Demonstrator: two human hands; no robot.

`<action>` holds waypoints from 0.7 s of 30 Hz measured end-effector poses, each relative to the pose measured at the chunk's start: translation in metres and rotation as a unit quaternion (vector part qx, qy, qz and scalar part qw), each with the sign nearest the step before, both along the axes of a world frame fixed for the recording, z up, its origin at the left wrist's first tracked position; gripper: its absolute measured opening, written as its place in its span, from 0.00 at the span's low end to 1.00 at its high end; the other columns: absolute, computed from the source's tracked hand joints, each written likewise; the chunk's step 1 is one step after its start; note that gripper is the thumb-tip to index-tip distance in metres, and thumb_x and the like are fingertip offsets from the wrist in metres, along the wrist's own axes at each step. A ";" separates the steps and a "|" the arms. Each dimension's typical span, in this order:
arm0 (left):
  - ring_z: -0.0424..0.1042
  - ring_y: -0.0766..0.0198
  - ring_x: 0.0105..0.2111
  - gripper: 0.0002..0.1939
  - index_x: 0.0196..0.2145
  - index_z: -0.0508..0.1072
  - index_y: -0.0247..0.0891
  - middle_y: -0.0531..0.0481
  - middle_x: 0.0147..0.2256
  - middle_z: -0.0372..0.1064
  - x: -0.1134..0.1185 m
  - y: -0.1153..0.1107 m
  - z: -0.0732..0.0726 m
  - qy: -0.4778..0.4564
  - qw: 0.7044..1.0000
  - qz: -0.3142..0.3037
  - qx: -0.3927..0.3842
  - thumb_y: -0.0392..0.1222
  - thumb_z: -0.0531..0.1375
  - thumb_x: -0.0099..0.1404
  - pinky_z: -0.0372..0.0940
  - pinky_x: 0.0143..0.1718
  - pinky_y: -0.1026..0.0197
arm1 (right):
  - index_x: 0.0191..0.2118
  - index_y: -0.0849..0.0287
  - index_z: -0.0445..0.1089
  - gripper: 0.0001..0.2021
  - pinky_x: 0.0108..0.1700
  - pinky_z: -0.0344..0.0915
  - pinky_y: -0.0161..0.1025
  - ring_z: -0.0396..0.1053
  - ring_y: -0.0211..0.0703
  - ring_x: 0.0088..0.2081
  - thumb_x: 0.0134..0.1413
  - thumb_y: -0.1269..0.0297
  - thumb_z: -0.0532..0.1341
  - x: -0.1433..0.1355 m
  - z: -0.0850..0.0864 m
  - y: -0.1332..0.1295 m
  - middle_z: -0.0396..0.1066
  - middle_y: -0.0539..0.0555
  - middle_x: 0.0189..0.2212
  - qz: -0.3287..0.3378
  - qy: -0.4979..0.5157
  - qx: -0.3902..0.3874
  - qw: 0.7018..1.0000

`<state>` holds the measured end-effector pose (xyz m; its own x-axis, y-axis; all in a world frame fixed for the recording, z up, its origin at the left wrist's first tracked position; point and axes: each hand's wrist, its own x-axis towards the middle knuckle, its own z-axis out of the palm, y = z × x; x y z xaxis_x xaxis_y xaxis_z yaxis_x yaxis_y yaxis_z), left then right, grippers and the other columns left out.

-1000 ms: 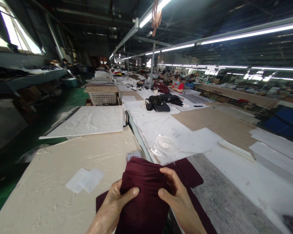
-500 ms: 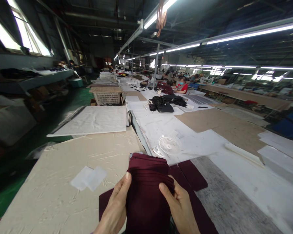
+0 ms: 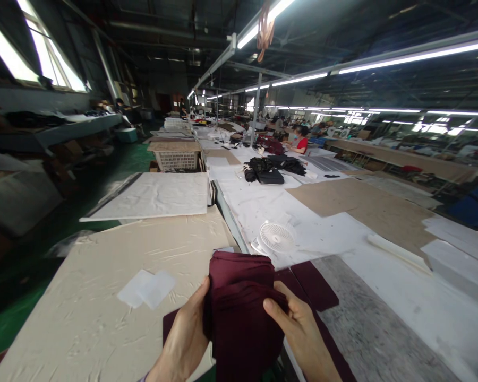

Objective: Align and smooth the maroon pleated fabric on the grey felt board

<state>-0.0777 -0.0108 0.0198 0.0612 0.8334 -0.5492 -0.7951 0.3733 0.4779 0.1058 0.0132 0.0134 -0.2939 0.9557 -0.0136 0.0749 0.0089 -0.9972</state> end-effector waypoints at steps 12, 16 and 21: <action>0.75 0.54 0.39 0.21 0.45 0.74 0.39 0.46 0.41 0.77 0.002 -0.004 0.000 0.059 0.997 -0.019 0.043 0.54 0.59 0.59 0.62 0.22 0.64 | 0.45 0.54 0.72 0.11 0.49 0.62 0.39 0.66 0.45 0.44 0.59 0.61 0.58 -0.003 0.010 0.004 0.69 0.53 0.41 -0.003 -0.045 0.081 0.996; 0.70 0.49 0.48 0.29 0.46 0.75 0.40 0.44 0.47 0.74 0.001 -0.006 -0.003 0.057 0.996 -0.028 0.069 0.63 0.58 0.55 0.68 0.34 0.58 | 0.49 0.53 0.70 0.13 0.52 0.61 0.41 0.66 0.46 0.47 0.59 0.63 0.58 -0.003 0.008 0.004 0.69 0.54 0.46 -0.014 -0.048 0.083 0.995; 0.73 0.48 0.43 0.26 0.41 0.76 0.42 0.45 0.42 0.76 0.006 -0.010 -0.009 0.139 0.981 -0.012 0.134 0.48 0.72 0.42 0.68 0.43 0.54 | 0.48 0.54 0.70 0.12 0.50 0.64 0.41 0.67 0.47 0.45 0.58 0.63 0.58 -0.003 0.008 0.004 0.70 0.54 0.44 -0.022 -0.057 0.079 0.995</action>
<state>-0.0712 -0.0207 0.0110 -0.0386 0.9505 -0.3082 -0.6134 0.2210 0.7583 0.1025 0.0174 0.0214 -0.2570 0.9604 0.1078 0.1913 0.1599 -0.9684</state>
